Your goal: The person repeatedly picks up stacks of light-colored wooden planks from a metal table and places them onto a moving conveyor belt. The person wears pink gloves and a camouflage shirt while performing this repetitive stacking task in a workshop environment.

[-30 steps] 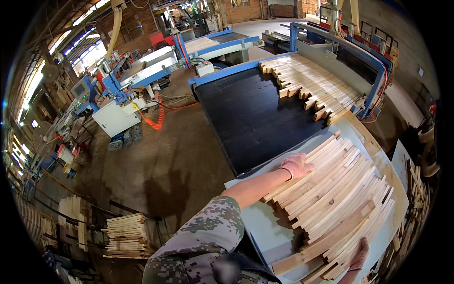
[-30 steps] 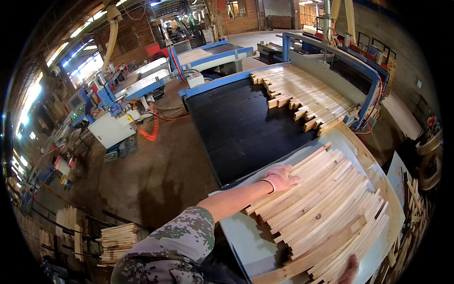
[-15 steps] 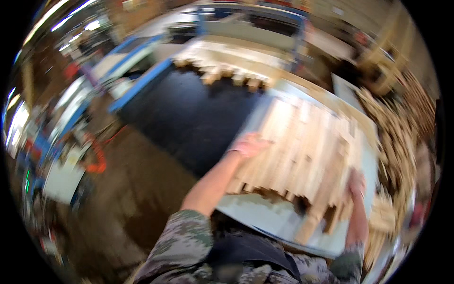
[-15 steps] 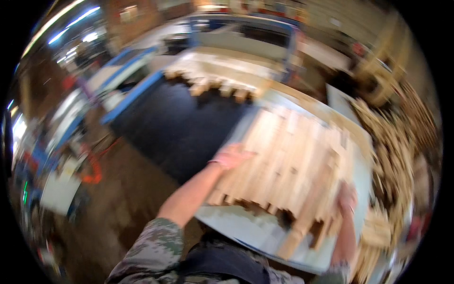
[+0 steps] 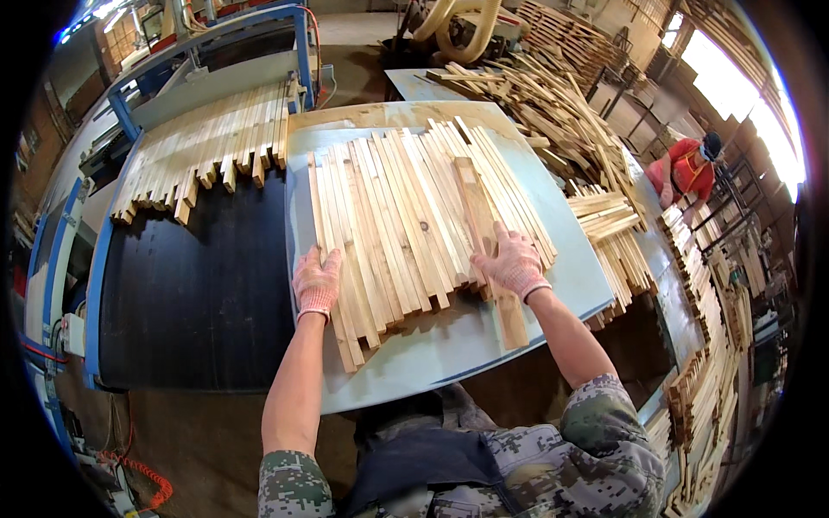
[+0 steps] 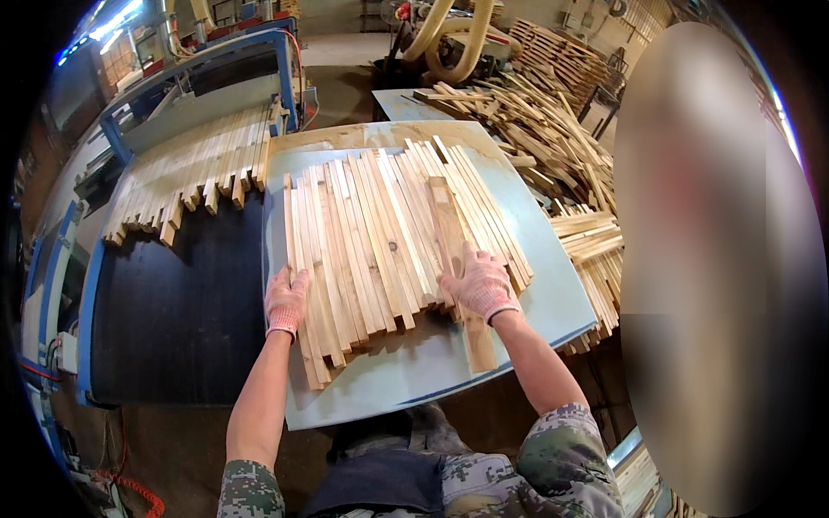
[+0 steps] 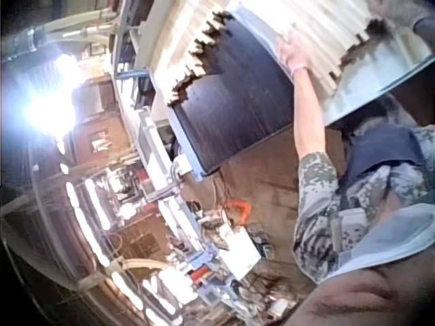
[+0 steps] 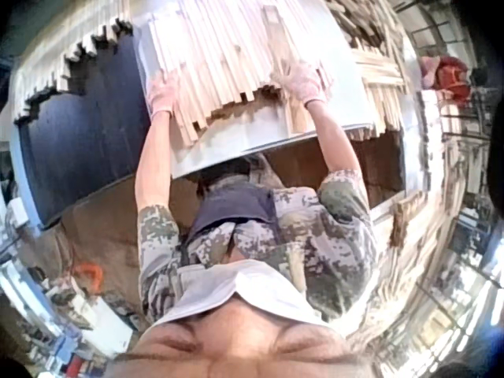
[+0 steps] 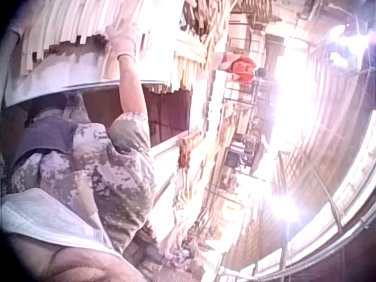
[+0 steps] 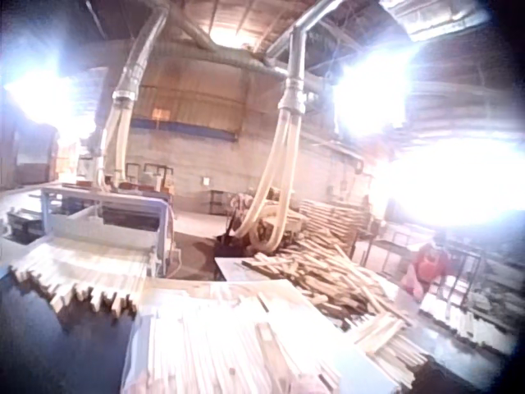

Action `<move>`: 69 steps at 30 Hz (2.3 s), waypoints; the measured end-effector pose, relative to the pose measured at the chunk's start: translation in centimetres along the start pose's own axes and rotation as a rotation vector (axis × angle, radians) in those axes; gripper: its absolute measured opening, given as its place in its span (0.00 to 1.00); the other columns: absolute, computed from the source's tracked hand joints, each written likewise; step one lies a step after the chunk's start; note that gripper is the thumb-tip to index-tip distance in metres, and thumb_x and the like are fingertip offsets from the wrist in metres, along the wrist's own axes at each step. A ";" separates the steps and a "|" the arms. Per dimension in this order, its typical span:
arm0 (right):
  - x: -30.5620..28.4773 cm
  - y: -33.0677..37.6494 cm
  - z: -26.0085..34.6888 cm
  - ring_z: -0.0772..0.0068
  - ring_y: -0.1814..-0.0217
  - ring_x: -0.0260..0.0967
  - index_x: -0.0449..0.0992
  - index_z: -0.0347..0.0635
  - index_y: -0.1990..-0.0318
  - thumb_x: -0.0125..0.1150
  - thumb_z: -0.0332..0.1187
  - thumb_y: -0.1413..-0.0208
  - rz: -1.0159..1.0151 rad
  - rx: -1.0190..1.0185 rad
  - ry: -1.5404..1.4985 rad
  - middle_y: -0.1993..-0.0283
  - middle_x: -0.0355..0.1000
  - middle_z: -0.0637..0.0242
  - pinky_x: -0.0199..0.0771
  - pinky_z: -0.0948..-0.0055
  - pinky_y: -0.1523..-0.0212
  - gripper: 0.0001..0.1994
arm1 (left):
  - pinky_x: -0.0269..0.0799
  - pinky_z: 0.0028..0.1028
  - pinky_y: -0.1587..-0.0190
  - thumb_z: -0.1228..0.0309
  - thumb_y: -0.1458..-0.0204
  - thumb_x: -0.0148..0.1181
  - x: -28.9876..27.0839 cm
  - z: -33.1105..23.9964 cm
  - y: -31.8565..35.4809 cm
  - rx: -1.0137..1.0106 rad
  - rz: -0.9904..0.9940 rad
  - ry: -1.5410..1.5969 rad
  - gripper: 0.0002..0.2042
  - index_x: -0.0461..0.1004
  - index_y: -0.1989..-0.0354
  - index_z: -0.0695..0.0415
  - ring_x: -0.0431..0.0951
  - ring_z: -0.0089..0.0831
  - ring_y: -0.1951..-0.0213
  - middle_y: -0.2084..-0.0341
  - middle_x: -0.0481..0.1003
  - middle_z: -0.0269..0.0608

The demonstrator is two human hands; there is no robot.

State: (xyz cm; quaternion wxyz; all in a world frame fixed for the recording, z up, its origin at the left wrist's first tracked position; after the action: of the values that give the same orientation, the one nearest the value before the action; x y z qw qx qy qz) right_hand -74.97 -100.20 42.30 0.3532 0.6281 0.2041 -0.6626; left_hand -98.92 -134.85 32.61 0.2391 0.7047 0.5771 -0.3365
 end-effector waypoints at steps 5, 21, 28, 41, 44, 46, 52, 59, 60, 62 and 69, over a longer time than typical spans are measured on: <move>2.0 4.6 0.1 0.41 0.28 0.69 0.54 0.46 0.18 0.73 0.58 0.47 0.129 0.084 0.011 0.27 0.66 0.44 0.70 0.51 0.27 0.53 | 0.69 0.46 0.31 0.45 0.34 0.59 -0.2 0.5 -0.4 0.019 -0.002 -0.029 0.34 0.72 0.31 0.63 0.75 0.55 0.36 0.39 0.76 0.59; 6.4 3.2 -8.9 0.72 0.55 0.77 0.61 0.35 0.21 0.73 0.42 0.41 0.110 0.066 -0.974 0.41 0.81 0.57 0.79 0.71 0.51 0.44 | 0.71 0.44 0.34 0.51 0.34 0.62 -0.3 -0.2 -0.4 0.049 0.011 0.085 0.29 0.74 0.31 0.59 0.77 0.53 0.40 0.42 0.76 0.55; 2.9 1.7 -9.9 0.76 0.58 0.74 0.59 0.34 0.20 0.73 0.32 0.42 0.043 0.044 -1.251 0.49 0.79 0.61 0.78 0.74 0.56 0.44 | 0.72 0.43 0.35 0.52 0.34 0.61 -0.5 -0.6 0.0 0.060 0.013 0.117 0.29 0.74 0.31 0.59 0.77 0.52 0.40 0.42 0.77 0.54; -3.5 -15.9 -19.9 0.44 0.29 0.73 0.65 0.42 0.22 0.69 0.43 0.41 -0.276 0.106 -0.525 0.32 0.76 0.43 0.71 0.57 0.29 0.39 | 0.69 0.39 0.33 0.53 0.33 0.61 0.9 2.2 -1.0 0.034 0.007 0.181 0.30 0.73 0.30 0.62 0.77 0.49 0.38 0.39 0.76 0.55; 1.4 -19.8 -22.4 0.47 0.32 0.76 0.68 0.45 0.24 0.66 0.39 0.40 -0.221 0.037 -0.549 0.36 0.79 0.45 0.73 0.58 0.30 0.35 | 0.70 0.40 0.32 0.53 0.33 0.61 1.8 3.4 -1.6 0.038 0.004 0.198 0.30 0.72 0.30 0.63 0.76 0.49 0.37 0.39 0.75 0.54; 1.5 -19.4 -20.7 0.52 0.39 0.80 0.72 0.50 0.26 0.63 0.37 0.39 -0.237 0.015 -0.513 0.45 0.83 0.52 0.76 0.60 0.34 0.31 | 0.69 0.39 0.32 0.53 0.32 0.61 1.5 2.7 -1.3 0.001 0.026 0.166 0.31 0.72 0.29 0.64 0.76 0.49 0.36 0.39 0.75 0.55; 4.0 -20.5 -23.1 0.72 0.63 0.78 0.70 0.44 0.24 0.61 0.39 0.29 -0.072 0.140 -1.084 0.60 0.83 0.64 0.81 0.68 0.58 0.28 | 0.70 0.34 0.34 0.54 0.32 0.63 1.8 3.2 -1.4 -0.032 0.018 0.304 0.34 0.68 0.28 0.70 0.76 0.39 0.38 0.38 0.73 0.49; 6.8 -22.0 -24.5 0.78 0.81 0.58 0.74 0.52 0.28 0.56 0.46 0.24 0.050 0.441 -1.593 0.72 0.69 0.71 0.61 0.71 0.80 0.22 | 0.70 0.31 0.37 0.56 0.30 0.63 1.8 4.8 -1.8 -0.030 0.026 0.360 0.31 0.69 0.28 0.68 0.75 0.31 0.44 0.43 0.74 0.41; 6.7 -22.6 -24.5 0.78 0.80 0.58 0.74 0.52 0.28 0.56 0.46 0.24 0.072 0.434 -1.568 0.72 0.69 0.71 0.61 0.71 0.80 0.22 | 0.70 0.31 0.37 0.57 0.30 0.63 1.7 5.1 -2.0 -0.028 0.023 0.370 0.30 0.70 0.28 0.67 0.75 0.31 0.43 0.43 0.74 0.41; 6.8 -23.5 -24.1 0.77 0.80 0.60 0.73 0.53 0.27 0.56 0.47 0.24 0.122 0.417 -1.514 0.73 0.68 0.71 0.62 0.71 0.80 0.23 | 0.70 0.31 0.37 0.57 0.30 0.63 1.4 5.7 -1.9 -0.028 0.013 0.390 0.30 0.70 0.29 0.67 0.75 0.31 0.43 0.43 0.75 0.40; 5.0 -25.9 -21.8 0.53 0.36 0.77 0.80 0.45 0.33 0.49 0.63 0.28 -0.031 0.261 -0.825 0.43 0.83 0.55 0.71 0.57 0.32 0.34 | 0.73 0.34 0.38 0.57 0.32 0.62 1.0 3.5 -0.6 -0.078 -0.020 0.277 0.26 0.75 0.35 0.66 0.78 0.36 0.44 0.44 0.78 0.48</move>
State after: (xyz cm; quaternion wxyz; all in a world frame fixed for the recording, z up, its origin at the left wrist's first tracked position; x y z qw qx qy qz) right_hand -78.51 -68.41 30.18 0.3129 0.3468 -0.0303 -0.8837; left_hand -100.06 -136.57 29.57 0.1811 0.7289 0.6241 -0.2155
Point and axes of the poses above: each hand's wrist, its own y-axis away from the middle knuckle, its own x-axis out of the palm, z = x × y, the point moved 7 cm from there along -y, towards the middle knuckle
